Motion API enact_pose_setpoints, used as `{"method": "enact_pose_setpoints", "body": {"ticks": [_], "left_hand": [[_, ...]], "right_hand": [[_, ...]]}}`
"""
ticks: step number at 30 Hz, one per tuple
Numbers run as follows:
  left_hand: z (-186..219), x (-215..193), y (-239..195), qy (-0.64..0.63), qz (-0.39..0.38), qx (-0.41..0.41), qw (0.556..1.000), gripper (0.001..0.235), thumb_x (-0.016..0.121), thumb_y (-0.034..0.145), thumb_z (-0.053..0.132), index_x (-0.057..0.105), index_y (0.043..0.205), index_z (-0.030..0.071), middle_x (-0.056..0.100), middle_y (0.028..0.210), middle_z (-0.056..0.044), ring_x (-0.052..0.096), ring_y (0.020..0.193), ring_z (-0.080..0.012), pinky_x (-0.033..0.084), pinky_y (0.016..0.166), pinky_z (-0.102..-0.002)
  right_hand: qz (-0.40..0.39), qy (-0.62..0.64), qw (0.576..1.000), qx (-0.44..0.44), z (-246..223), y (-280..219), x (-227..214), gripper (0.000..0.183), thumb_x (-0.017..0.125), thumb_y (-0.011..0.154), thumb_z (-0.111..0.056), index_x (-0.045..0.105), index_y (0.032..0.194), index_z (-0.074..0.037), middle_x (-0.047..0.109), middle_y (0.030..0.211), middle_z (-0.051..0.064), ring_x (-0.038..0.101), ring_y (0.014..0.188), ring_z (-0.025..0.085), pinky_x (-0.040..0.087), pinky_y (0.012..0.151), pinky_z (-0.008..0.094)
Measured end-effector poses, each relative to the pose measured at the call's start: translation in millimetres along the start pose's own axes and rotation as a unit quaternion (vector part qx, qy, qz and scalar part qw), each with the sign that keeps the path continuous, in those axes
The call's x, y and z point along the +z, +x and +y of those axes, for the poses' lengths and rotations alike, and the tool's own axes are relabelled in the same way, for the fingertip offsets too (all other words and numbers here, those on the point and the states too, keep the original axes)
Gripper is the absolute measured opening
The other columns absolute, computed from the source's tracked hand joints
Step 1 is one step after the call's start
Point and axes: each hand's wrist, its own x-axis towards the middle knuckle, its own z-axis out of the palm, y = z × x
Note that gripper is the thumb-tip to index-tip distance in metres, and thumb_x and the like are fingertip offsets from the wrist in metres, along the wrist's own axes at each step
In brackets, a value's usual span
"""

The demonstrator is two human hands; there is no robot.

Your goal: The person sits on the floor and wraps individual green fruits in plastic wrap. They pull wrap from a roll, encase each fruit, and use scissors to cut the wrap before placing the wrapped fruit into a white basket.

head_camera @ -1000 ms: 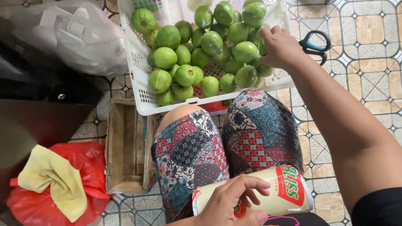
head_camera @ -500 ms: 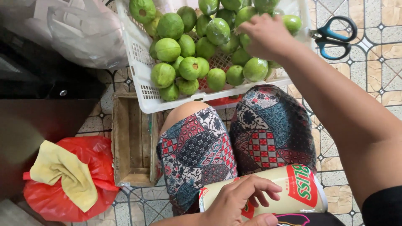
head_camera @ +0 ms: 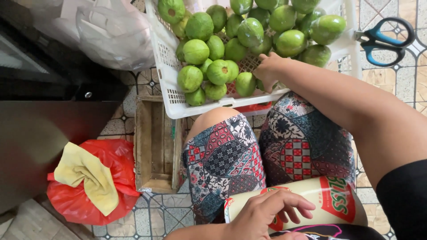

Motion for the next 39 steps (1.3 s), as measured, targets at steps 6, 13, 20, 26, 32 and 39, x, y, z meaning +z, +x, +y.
{"method": "enact_pose_setpoints", "body": {"ticks": [6,13,20,26,32,39], "left_hand": [[11.5,-4.1,1.0,-0.01,-0.008,-0.029,0.999,0.037,0.067,0.1,0.024,0.054,0.135,0.018,0.065,0.125,-0.004,0.063,0.099,-0.0139,0.053,0.081,-0.027],[21.3,-7.5,2.8,-0.012,-0.023,-0.042,0.999,0.039,0.06,0.101,0.037,0.052,0.135,0.019,0.066,0.125,-0.004,0.062,0.1,-0.0154,0.053,0.082,-0.029],[18.4,-4.5,1.1,0.0,-0.02,-0.043,0.999,0.042,0.06,0.099,0.038,0.052,0.135,0.019,0.066,0.125,-0.004,0.064,0.102,-0.0166,0.053,0.083,-0.03],[16.9,0.9,-0.5,0.026,0.008,-0.007,1.0,0.042,0.06,0.099,0.038,0.053,0.134,0.017,0.066,0.121,-0.005,0.065,0.099,-0.0168,0.053,0.082,-0.029],[22.9,9.2,0.3,0.126,0.031,0.053,0.99,0.041,0.06,0.099,0.035,0.055,0.132,0.012,0.065,0.12,-0.007,0.065,0.098,-0.02,0.053,0.091,-0.033],[11.3,39.5,-0.5,0.503,0.019,0.075,0.861,0.072,0.063,0.086,0.059,0.053,0.138,0.01,0.058,0.134,-0.017,0.057,0.114,-0.0362,0.046,0.091,-0.051]], "right_hand": [[0.056,0.013,0.998,-0.013,-2.8,-16.4,-0.9,0.065,0.086,0.076,-0.057,0.068,0.128,-0.021,0.068,0.117,-0.007,0.043,0.118,0.018,0.035,0.109,0.041],[0.12,0.143,0.982,-0.002,7.6,-37.0,-9.6,0.059,0.087,0.074,-0.05,0.061,0.115,-0.017,0.063,0.1,0.002,0.046,0.102,0.021,0.049,0.076,0.03],[0.125,0.516,0.847,-0.032,10.2,-70.6,-21.9,0.068,0.075,0.083,-0.023,0.048,0.145,-0.01,0.059,0.135,0.013,0.061,0.115,0.028,0.052,0.096,0.04],[0.238,0.689,0.677,-0.101,21.8,-81.2,-12.5,0.053,0.061,0.089,-0.022,0.051,0.14,-0.011,0.059,0.13,0.01,0.065,0.11,0.023,0.055,0.092,0.031],[0.3,0.801,0.44,-0.274,12.1,-142.2,14.7,0.054,0.072,0.085,-0.023,0.058,0.135,-0.009,0.064,0.134,0.01,0.068,0.12,0.023,0.063,0.099,0.038],[0.319,0.832,0.336,-0.304,-39.0,-268.9,78.3,0.053,0.074,0.089,-0.022,0.06,0.137,-0.004,0.067,0.128,0.019,0.072,0.104,0.036,0.064,0.077,0.039]]}}
